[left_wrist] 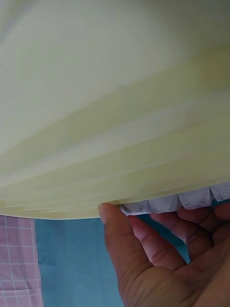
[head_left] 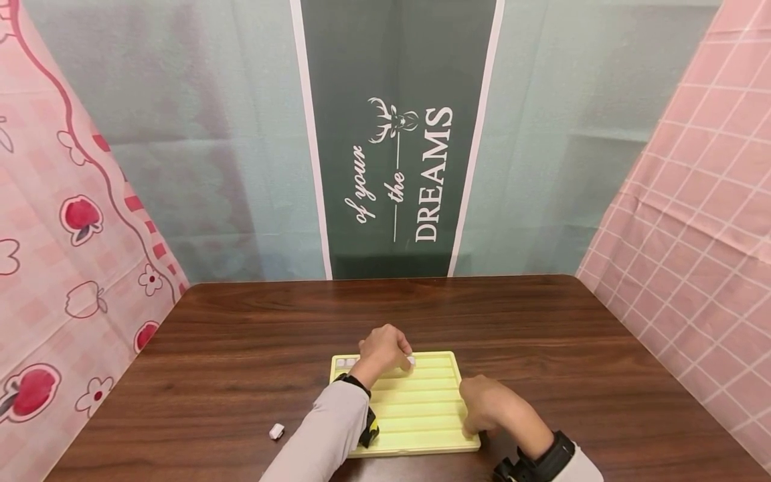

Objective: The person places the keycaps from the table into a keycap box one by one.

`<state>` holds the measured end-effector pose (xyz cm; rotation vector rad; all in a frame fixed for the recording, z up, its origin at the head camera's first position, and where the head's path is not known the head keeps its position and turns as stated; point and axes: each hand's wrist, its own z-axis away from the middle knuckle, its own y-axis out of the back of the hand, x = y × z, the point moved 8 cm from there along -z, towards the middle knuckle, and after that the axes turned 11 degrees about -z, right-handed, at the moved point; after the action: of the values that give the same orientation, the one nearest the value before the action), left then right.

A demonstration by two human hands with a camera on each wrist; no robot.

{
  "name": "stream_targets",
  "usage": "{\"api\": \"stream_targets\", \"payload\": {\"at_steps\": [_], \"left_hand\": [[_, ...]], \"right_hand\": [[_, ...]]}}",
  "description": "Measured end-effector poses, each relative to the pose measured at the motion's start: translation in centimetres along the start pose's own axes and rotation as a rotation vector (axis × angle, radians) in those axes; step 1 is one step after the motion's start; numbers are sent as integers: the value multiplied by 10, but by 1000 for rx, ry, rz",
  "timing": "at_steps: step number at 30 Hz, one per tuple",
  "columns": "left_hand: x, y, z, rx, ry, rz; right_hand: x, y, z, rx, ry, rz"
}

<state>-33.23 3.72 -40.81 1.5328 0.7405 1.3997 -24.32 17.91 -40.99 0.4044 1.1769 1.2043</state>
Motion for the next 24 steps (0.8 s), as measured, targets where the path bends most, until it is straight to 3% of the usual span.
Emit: {"api": "stream_targets", "payload": {"at_steps": [6, 15, 19, 24], "left_hand": [[3, 2, 0, -27, -53, -33], [22, 8, 10, -173, -277, -201], [27, 15, 15, -182, -299, -300], [32, 22, 21, -183, -300, -343]], "right_hand": [[1, 0, 0, -11, -12, 0], [3, -1, -1, -12, -27, 5], [3, -1, -1, -3, -26, 9], [3, 0, -1, 0, -19, 6]]}}
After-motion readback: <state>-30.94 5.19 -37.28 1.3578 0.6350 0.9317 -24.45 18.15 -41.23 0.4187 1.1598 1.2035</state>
